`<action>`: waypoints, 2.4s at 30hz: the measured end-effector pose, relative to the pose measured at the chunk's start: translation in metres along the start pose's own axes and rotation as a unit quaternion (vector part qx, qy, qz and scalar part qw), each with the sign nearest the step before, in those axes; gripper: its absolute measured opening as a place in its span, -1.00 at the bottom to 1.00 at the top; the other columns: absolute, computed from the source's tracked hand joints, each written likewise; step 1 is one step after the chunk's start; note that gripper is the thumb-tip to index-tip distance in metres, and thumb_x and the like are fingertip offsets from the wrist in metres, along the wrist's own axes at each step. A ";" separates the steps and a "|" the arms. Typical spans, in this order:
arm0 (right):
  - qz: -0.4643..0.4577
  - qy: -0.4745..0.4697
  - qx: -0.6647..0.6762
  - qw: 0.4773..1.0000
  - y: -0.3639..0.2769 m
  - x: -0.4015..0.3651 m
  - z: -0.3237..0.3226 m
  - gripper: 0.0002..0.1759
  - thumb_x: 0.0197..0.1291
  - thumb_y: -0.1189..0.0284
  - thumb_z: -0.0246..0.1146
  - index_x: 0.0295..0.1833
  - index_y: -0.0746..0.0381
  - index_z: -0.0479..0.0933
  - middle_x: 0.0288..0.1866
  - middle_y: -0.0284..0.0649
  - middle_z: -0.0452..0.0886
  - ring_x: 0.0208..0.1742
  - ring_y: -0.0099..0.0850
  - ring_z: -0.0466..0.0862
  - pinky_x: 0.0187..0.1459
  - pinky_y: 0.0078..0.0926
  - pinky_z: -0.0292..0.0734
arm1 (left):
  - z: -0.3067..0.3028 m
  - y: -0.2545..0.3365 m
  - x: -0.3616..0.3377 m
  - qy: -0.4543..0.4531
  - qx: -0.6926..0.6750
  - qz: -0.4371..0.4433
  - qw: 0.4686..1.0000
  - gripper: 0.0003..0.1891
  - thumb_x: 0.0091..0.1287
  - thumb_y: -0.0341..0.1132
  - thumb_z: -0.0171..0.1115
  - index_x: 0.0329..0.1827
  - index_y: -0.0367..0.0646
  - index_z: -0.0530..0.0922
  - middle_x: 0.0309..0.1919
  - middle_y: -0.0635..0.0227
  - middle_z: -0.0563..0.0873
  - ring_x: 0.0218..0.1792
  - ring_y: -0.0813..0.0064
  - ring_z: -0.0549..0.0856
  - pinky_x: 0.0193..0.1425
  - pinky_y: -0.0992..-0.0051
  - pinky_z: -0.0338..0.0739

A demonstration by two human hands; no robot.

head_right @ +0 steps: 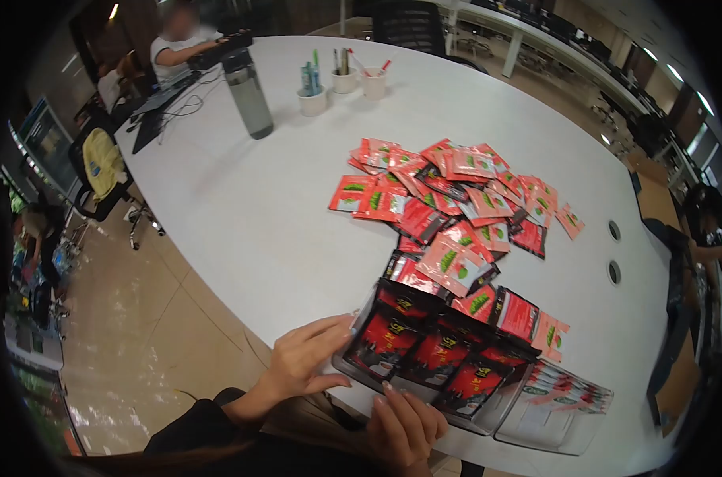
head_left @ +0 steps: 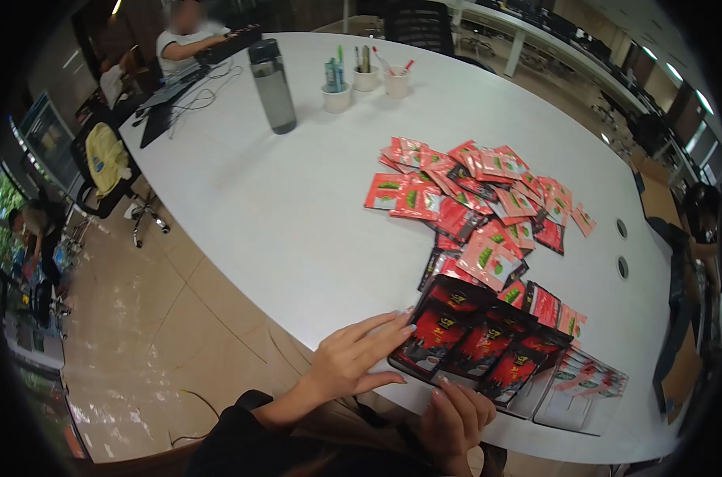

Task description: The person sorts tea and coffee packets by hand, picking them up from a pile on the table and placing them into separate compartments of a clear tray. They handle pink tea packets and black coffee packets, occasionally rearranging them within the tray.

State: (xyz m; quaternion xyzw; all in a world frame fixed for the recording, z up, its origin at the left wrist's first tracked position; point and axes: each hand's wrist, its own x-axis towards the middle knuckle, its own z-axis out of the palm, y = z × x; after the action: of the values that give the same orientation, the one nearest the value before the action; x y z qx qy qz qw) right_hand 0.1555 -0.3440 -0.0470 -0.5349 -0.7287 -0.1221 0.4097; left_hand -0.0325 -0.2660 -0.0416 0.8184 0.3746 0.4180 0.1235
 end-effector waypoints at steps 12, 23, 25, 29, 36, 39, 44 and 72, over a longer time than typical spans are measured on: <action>0.002 -0.037 -0.073 0.997 -0.002 0.004 0.005 -0.70 0.02 0.35 0.34 -0.06 -0.09 0.65 -0.11 -0.59 0.67 -0.21 -0.63 0.53 0.18 -0.50 0.12 | 0.005 -0.004 0.000 -0.007 -0.032 -0.008 0.999 -0.36 0.01 -0.18 0.45 0.20 -0.20 0.54 0.13 0.09 0.63 0.06 0.20 0.67 -0.05 0.42 0.62; 0.006 -0.050 -0.028 0.998 -0.006 0.006 -0.002 -0.64 -0.03 0.43 0.38 -0.03 0.03 0.62 -0.07 -0.45 0.67 -0.16 -0.51 0.56 0.14 -0.42 0.18 | -0.027 -0.044 0.099 -0.144 0.042 0.080 0.986 -0.58 0.23 -0.50 0.16 0.19 -0.19 0.54 0.06 0.16 0.67 0.12 0.12 0.61 0.22 0.28 0.47; 0.002 -0.026 -0.028 0.999 -0.003 0.006 0.003 -0.64 -0.03 0.43 0.37 -0.04 0.02 0.62 -0.07 -0.45 0.67 -0.15 -0.52 0.56 0.14 -0.43 0.18 | -0.016 -0.066 0.126 -0.163 0.069 0.088 0.980 -0.53 0.20 -0.49 0.18 0.23 -0.17 0.50 0.09 0.16 0.65 0.13 0.11 0.60 0.25 0.26 0.45; -0.001 -0.008 -0.048 0.999 -0.001 0.005 0.005 -0.64 0.02 0.40 0.28 0.00 -0.03 0.64 -0.09 -0.51 0.66 -0.18 -0.59 0.57 0.22 -0.51 0.13 | 0.023 -0.109 0.162 -0.146 0.109 0.186 0.965 -0.51 0.15 -0.46 0.20 0.21 -0.15 0.49 0.05 0.18 0.66 0.14 0.20 0.59 0.23 0.24 0.43; -0.008 -0.009 -0.049 0.999 0.000 0.003 0.006 -0.65 0.05 0.38 0.25 0.01 -0.03 0.65 -0.06 -0.50 0.66 -0.14 -0.58 0.58 0.25 -0.50 0.12 | 0.049 -0.110 0.187 -0.197 0.149 0.123 0.961 -0.54 0.15 -0.44 0.16 0.19 -0.14 0.51 -0.08 0.18 0.70 -0.05 0.18 0.64 0.10 0.23 0.48; 0.000 -0.014 -0.040 0.999 -0.003 0.004 0.004 -0.63 -0.03 0.41 0.35 -0.02 -0.03 0.64 -0.07 -0.49 0.67 -0.13 -0.57 0.58 0.22 -0.49 0.13 | 0.037 -0.098 0.194 -0.212 0.076 -0.006 0.974 -0.57 0.16 -0.44 0.15 0.15 -0.13 0.55 -0.21 0.16 0.71 -0.19 0.12 0.66 -0.02 0.22 0.52; -0.002 -0.011 -0.042 0.999 -0.002 0.003 0.005 -0.65 0.00 0.40 0.33 -0.02 -0.03 0.64 -0.05 -0.49 0.66 -0.13 -0.57 0.58 0.23 -0.48 0.14 | 0.029 -0.099 0.182 -0.311 0.059 0.085 0.945 -0.34 0.03 -0.40 0.17 0.34 -0.07 0.42 0.22 0.07 0.55 0.09 0.11 0.60 0.09 0.26 0.51; -0.011 0.022 -0.056 0.998 -0.002 0.002 0.011 -0.66 0.02 0.42 0.26 -0.02 0.00 0.65 -0.07 -0.49 0.64 -0.15 -0.56 0.55 0.24 -0.48 0.15 | 0.040 -0.100 0.183 -0.162 0.093 0.062 0.980 -0.45 0.32 -0.31 0.14 0.41 0.10 0.31 -0.51 0.21 0.65 -0.54 0.22 0.64 -0.46 0.28 0.54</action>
State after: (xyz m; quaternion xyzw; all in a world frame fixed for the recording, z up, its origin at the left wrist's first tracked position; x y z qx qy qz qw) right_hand 0.1484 -0.3374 -0.0519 -0.5463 -0.7174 -0.1785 0.3938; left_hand 0.0156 -0.0618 -0.0094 0.9049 0.3351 0.2500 0.0796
